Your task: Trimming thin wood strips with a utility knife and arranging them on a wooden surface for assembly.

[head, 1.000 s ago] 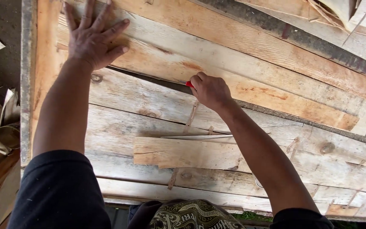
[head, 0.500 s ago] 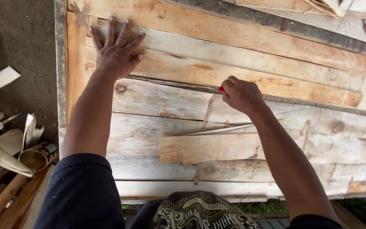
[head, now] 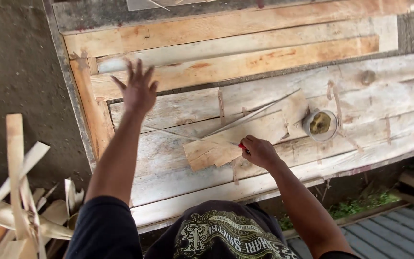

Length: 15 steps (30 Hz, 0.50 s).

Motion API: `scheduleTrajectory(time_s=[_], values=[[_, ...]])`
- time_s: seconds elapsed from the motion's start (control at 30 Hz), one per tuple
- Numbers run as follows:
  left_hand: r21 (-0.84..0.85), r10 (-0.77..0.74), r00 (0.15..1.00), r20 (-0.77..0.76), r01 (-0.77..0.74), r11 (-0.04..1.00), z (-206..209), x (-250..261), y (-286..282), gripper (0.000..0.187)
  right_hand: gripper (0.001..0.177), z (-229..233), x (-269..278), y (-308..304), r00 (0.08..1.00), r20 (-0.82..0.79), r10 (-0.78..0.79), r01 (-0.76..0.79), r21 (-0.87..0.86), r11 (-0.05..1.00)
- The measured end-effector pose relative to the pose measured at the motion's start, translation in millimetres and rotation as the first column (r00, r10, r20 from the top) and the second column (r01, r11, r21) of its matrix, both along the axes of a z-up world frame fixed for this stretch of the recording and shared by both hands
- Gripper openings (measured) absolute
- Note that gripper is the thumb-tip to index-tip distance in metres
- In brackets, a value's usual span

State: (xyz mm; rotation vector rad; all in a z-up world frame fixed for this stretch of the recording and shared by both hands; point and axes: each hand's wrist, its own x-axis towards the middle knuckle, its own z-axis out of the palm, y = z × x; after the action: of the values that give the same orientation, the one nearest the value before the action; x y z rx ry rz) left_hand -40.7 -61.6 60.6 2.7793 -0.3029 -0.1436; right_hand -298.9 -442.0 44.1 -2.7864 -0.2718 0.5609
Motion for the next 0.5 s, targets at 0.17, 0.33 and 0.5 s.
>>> scheduleTrajectory(time_s=[0.17, 0.33, 0.5], values=[[-0.092, -0.067, 0.997, -0.023, 0.065, 0.994, -20, -98, -37, 0.046, 0.015, 10, -43, -8, 0.99, -0.104, 0.094, -0.085, 0.091, 0.992], [-0.056, -0.037, 0.995, -0.091, 0.032, 0.998, -29, -166, -54, 0.057, 0.031, 8, -33, -14, 0.964, -0.218, 0.151, -0.103, 0.216, 0.971], [0.031, 0.06, 0.982, -0.18, -0.055, 0.998, -19, -164, -72, 0.075, 0.051, 21, 24, 2, 0.99, 0.131, -0.049, 0.036, 0.093, 0.995]])
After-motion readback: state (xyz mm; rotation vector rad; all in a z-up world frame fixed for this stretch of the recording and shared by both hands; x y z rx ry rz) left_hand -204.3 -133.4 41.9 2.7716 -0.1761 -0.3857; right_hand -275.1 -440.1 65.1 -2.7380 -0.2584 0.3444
